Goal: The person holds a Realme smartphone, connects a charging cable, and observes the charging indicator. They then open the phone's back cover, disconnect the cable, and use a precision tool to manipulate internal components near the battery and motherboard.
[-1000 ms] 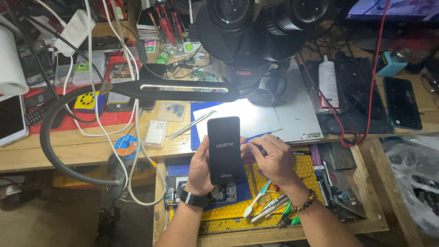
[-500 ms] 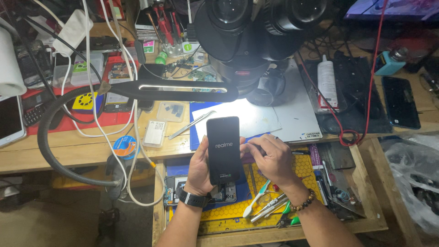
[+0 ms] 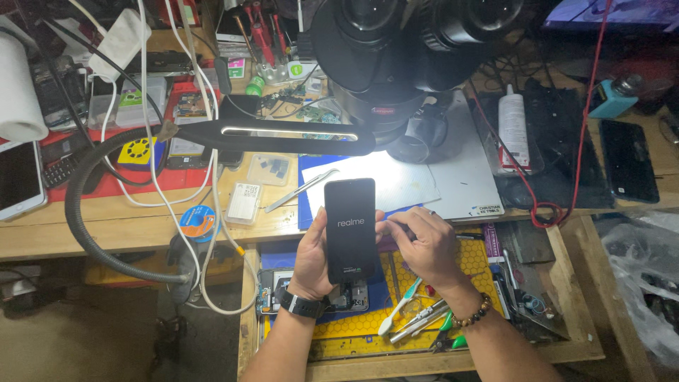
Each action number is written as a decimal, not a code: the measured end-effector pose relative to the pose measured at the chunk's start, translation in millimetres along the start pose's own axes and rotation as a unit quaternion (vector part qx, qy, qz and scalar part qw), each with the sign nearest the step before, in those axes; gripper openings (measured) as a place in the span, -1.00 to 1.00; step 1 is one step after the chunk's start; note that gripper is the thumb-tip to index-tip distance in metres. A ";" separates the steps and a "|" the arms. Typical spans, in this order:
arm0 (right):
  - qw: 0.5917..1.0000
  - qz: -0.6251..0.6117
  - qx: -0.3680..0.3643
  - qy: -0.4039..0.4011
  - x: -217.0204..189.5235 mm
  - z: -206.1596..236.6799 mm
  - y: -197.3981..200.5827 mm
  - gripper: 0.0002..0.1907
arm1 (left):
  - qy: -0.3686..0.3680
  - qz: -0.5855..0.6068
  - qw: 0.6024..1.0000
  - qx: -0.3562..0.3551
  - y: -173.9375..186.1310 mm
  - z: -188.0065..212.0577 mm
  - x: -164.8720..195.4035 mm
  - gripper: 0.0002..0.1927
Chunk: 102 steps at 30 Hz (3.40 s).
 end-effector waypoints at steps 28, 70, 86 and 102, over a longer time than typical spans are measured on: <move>1.000 -0.002 -0.003 0.017 -2.7 0.3 -1.1 -0.92 | 0.001 0.009 1.000 -0.006 2.5 0.7 1.6 -0.28; 1.000 -0.018 0.009 0.019 -2.8 -2.6 4.7 -0.89 | -0.004 0.003 1.000 -0.005 1.4 -0.7 -1.5 -0.27; 1.000 -0.019 0.009 0.021 -3.8 -0.6 5.0 -0.89 | 0.003 0.000 1.000 0.007 1.4 1.4 -2.7 -0.27; 1.000 -0.003 -0.001 0.017 -2.5 1.0 2.0 -0.89 | -0.009 -0.032 0.999 -0.002 -0.9 0.2 -0.1 -0.29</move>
Point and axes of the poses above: each hand's wrist, its own z-axis away from the middle knuckle, its own y-axis out of the back of the hand, x = y × z, the point moved 8 cm from there along -z, towards the middle knuckle, and after that the axes turned 2 degrees about x, right-handed, at the moved point
